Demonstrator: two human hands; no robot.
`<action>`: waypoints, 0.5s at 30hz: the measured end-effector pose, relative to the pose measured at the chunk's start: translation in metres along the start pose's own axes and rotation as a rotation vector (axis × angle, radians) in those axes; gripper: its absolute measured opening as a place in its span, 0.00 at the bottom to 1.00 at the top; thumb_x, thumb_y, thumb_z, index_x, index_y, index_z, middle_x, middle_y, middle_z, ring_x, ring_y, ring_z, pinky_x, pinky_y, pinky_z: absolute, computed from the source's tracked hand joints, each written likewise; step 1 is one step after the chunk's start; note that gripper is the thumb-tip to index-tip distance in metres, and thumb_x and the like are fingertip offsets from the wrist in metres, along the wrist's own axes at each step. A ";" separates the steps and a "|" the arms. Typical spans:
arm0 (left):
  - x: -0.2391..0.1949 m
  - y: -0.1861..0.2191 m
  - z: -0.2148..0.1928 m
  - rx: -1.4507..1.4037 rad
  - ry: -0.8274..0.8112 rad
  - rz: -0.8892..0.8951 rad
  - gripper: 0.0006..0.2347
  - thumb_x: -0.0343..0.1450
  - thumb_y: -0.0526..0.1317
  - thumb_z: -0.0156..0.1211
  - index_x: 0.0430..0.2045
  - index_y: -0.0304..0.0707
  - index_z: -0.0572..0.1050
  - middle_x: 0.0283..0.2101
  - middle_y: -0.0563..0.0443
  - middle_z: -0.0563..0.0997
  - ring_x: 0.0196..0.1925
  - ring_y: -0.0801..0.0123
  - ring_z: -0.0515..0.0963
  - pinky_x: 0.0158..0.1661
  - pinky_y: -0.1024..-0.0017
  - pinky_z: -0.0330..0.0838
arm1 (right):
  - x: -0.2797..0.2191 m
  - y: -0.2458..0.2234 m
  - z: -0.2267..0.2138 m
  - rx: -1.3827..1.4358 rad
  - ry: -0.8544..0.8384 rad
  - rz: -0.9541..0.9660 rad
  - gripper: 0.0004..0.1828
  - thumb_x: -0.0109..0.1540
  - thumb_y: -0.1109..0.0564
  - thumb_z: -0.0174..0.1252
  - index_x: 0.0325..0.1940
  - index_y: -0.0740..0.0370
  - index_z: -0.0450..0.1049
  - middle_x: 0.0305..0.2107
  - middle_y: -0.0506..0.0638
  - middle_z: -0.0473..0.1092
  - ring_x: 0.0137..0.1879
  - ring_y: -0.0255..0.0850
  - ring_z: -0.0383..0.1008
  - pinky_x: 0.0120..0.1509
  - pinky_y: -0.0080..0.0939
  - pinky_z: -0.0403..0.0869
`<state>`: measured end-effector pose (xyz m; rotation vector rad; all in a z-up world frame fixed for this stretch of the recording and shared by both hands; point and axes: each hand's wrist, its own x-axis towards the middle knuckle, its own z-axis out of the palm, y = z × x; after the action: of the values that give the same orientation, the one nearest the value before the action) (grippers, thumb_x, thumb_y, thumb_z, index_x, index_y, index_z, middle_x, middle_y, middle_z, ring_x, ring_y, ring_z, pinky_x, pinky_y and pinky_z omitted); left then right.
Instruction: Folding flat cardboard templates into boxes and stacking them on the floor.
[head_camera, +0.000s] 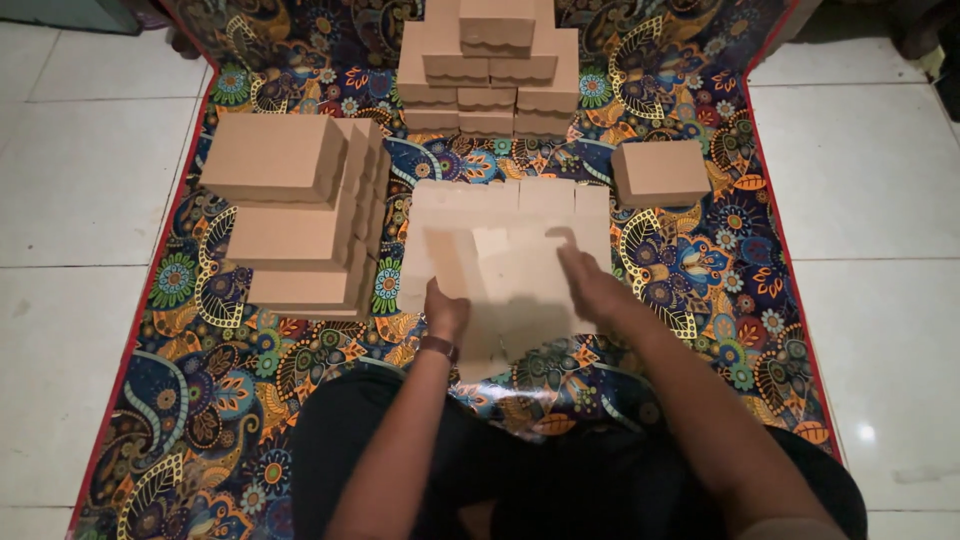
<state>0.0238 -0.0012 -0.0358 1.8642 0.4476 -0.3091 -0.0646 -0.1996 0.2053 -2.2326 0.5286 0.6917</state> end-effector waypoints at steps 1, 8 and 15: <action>0.003 -0.002 0.000 -0.001 -0.002 0.001 0.31 0.59 0.28 0.62 0.61 0.37 0.68 0.59 0.36 0.77 0.66 0.47 0.72 0.66 0.55 0.68 | 0.019 0.014 0.004 0.000 0.002 0.001 0.47 0.65 0.25 0.26 0.78 0.56 0.47 0.63 0.69 0.66 0.64 0.66 0.72 0.71 0.64 0.65; -0.005 0.016 -0.018 0.262 -0.182 0.028 0.26 0.64 0.33 0.54 0.62 0.44 0.68 0.59 0.40 0.78 0.66 0.48 0.72 0.65 0.55 0.68 | 0.098 0.078 0.009 -0.442 -0.038 -0.076 0.54 0.58 0.56 0.59 0.79 0.53 0.34 0.64 0.70 0.62 0.68 0.67 0.67 0.71 0.65 0.68; -0.018 0.036 -0.025 0.358 -0.213 0.010 0.28 0.66 0.33 0.51 0.66 0.44 0.64 0.62 0.36 0.75 0.68 0.46 0.70 0.67 0.54 0.66 | 0.108 0.104 0.003 -0.568 -0.157 0.030 0.69 0.51 0.58 0.72 0.83 0.51 0.29 0.66 0.70 0.62 0.71 0.65 0.66 0.69 0.65 0.70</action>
<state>0.0238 0.0095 0.0103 2.1496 0.2474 -0.6067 -0.0400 -0.2830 0.0829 -2.6582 0.3105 1.1328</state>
